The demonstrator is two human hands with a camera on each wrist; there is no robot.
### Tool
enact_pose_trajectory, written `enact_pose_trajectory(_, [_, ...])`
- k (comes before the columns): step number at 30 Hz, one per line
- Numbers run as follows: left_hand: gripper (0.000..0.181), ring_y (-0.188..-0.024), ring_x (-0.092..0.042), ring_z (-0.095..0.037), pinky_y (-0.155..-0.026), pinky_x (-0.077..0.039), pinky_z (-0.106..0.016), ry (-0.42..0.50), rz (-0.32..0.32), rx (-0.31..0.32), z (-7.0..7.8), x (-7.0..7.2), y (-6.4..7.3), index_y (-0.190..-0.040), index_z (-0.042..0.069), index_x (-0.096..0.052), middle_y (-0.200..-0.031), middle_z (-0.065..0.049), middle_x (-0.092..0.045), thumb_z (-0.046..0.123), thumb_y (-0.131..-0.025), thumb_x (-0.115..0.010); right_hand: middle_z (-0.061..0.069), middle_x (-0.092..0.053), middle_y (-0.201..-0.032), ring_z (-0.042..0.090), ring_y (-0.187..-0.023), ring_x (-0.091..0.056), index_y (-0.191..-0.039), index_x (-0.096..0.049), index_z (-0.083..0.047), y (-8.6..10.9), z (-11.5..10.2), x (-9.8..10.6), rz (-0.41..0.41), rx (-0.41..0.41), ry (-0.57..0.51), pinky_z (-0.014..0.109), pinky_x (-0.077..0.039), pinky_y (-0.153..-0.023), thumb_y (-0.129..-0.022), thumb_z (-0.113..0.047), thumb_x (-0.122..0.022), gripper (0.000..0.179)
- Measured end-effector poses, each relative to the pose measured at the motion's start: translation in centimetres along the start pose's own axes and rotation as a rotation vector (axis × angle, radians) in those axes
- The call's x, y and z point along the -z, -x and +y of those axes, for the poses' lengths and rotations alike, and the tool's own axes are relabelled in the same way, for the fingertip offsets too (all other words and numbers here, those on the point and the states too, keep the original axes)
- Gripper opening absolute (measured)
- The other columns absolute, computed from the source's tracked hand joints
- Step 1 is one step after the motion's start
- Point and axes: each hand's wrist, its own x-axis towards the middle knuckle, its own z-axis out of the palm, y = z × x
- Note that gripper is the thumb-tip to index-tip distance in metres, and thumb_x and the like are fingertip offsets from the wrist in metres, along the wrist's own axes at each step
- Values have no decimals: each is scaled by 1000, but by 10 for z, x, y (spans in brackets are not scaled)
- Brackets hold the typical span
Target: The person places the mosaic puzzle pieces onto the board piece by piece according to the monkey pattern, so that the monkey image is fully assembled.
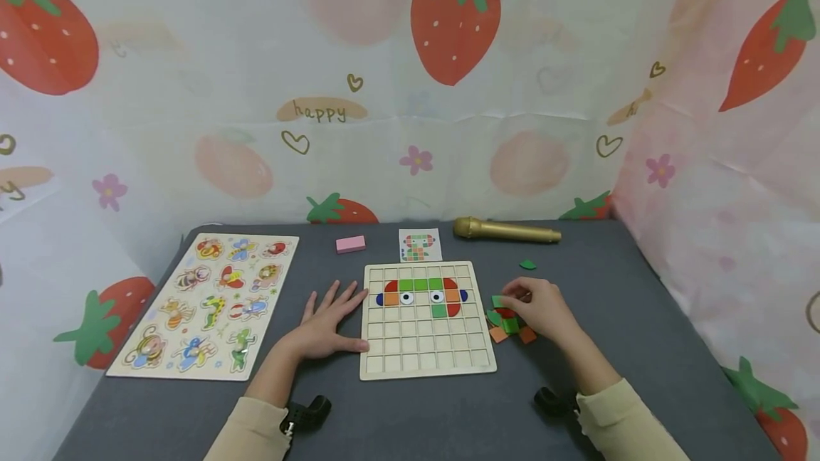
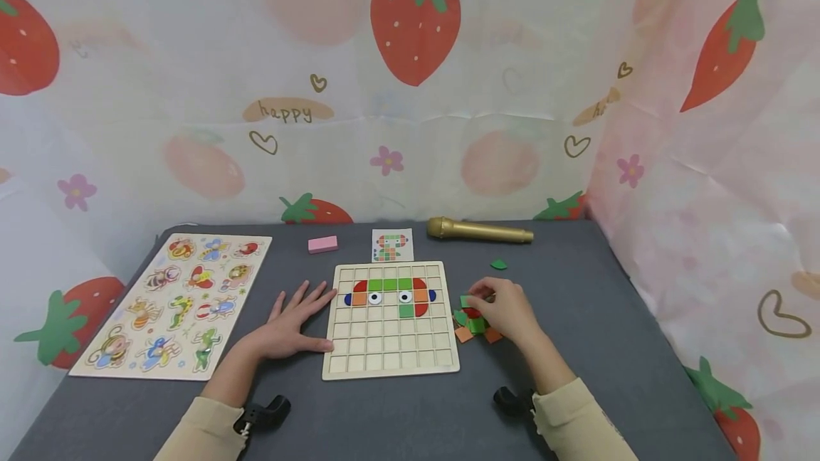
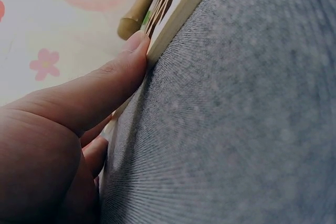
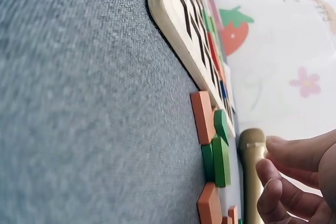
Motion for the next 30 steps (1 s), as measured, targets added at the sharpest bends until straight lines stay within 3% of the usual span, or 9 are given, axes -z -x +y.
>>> enact_pose_trajectory(7, [103,-157,6,-36,-119,15,-63,-2,-2,-11,1,0,-1,-162,25,-28,-171,-6,-14,60,-79,-79,8,-75,-100,16,-79,-65,-111,-74,-8,6,14,10,30,-35,-6,31,-52,-63,-95,-22,-72,21])
enact_pose_trajectory(13, [103,-157,6,-36,-119,14,-63,0,-5,-13,4,1,-2,-162,24,-28,-171,-6,-14,59,-79,-79,13,-74,-109,26,-90,-69,-116,-72,-6,9,31,21,58,-76,15,33,-54,-63,-97,-26,-70,27])
enact_pose_trajectory(22, [102,-157,6,-37,-119,14,-64,-7,-10,-18,3,1,-2,-162,23,-28,-170,-8,-14,60,-80,-78,24,-65,-125,41,-112,-64,-126,-65,-1,5,48,30,53,-113,52,50,-56,-83,-97,-25,-69,37])
enact_pose_trajectory(26, [102,-157,7,-37,-119,15,-63,-3,-7,-16,0,0,0,-162,24,-28,-170,-8,-13,60,-81,-77,23,-66,-123,39,-111,-62,-125,-65,-2,-3,56,26,22,-156,87,53,-53,-87,-96,-32,-71,43])
enact_pose_trajectory(30, [101,-157,7,-38,-119,15,-63,7,1,-18,-1,-1,2,-162,23,-28,-170,-8,-14,59,-81,-77,19,-67,-111,34,-100,-62,-116,-67,-1,-7,58,24,7,-196,95,47,-54,-79,-93,-35,-74,42])
